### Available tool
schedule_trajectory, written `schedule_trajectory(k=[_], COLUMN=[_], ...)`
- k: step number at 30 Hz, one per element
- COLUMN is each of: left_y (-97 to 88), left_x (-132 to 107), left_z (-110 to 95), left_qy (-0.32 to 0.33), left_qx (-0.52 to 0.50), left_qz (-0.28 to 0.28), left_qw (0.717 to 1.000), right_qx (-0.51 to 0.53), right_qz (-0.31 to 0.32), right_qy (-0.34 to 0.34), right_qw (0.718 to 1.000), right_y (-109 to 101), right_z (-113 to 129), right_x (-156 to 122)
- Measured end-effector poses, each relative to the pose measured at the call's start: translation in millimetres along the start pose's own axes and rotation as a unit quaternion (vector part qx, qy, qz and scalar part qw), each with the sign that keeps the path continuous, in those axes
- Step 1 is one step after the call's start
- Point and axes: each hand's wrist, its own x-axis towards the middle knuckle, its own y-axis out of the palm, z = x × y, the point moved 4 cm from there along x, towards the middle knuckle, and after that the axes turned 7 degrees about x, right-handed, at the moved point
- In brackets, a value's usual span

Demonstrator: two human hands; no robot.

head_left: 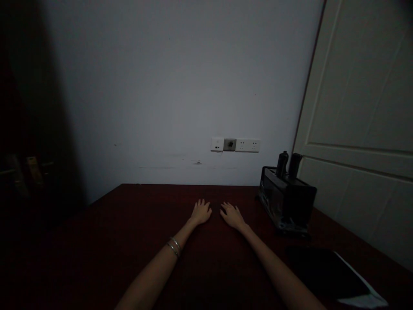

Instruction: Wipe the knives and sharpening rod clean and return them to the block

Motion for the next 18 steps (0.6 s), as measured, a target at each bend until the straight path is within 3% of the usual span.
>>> schedule_trajectory(k=[18], left_y=[-2.5], left_x=[-2.8], left_z=[0.9], left_qy=[0.005], left_qx=[0.009], left_qz=[-0.008], left_qw=[1.0], right_qx=[-0.004], right_qz=[-0.013], right_qy=[-0.006], right_qw=[1.0], right_y=[2.3], right_z=[-2.6], right_x=[1.2])
